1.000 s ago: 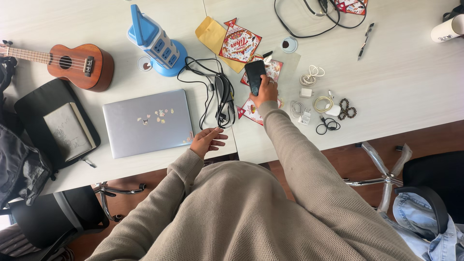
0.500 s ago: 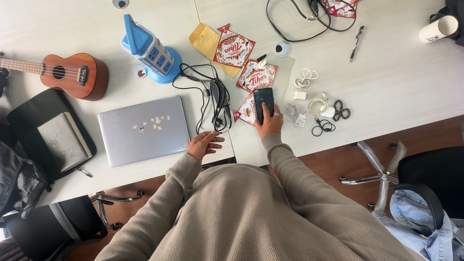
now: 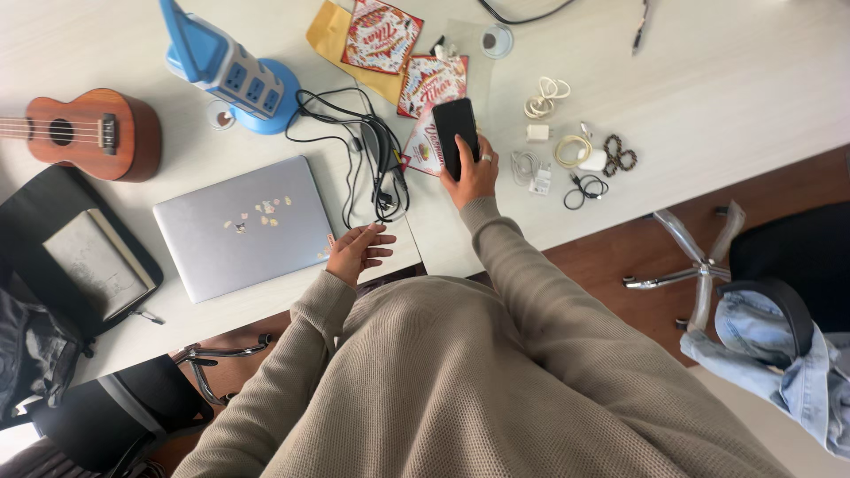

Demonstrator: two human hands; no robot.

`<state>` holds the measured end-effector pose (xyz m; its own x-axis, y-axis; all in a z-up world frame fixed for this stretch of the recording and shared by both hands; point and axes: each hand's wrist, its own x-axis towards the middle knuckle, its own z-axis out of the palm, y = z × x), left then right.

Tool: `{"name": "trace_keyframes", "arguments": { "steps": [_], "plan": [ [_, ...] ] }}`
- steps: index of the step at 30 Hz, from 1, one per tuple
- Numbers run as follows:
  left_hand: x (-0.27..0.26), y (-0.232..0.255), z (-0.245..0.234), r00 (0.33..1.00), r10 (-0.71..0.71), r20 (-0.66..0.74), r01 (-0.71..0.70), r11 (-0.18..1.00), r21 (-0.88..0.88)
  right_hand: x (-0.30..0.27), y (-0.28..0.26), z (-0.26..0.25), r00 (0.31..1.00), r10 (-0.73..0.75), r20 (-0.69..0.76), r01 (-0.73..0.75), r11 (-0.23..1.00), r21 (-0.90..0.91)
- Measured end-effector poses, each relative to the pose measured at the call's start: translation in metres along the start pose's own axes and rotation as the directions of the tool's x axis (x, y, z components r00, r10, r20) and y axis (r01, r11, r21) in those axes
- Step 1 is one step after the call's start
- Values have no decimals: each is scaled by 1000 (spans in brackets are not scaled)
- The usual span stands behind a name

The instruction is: The person untangles a laptop charger cable on a desk, plugs a power strip and charger into a wall socket, and handles a phone among charging cables. They then open the battery cover of a wireless mouse, insert a battery, and close the cover.

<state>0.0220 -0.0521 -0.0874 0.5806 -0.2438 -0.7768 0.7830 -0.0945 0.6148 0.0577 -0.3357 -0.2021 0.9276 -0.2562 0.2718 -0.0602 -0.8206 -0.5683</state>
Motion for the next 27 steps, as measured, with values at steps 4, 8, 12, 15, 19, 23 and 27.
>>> {"name": "trace_keyframes", "arguments": {
  "steps": [4,8,12,15,19,23,27],
  "plan": [
    [7,4,7,999,-9,30,9,1000,27,-49,6,-29,999,-37,-18,37,999,-17],
    [15,8,19,998,-17,59,13,998,65,-109,30,-65,998,-18,66,22,999,-47],
    [21,11,28,995,-27,98,21,997,68,-136,61,-88,990,19,138,-9,997,-72],
    [25,11,35,994,-40,97,32,996,84,-144,77,-95,991,34,132,-26,997,-66],
    [28,11,40,993,-30,110,19,995,102,-134,96,-101,994,1,114,8,997,-82],
    [24,9,42,995,-30,95,21,995,93,-118,110,-106,993,-14,120,28,993,-113],
    [18,7,45,997,-28,69,22,997,79,-101,122,-111,995,-3,103,14,994,-108]
  ]
}}
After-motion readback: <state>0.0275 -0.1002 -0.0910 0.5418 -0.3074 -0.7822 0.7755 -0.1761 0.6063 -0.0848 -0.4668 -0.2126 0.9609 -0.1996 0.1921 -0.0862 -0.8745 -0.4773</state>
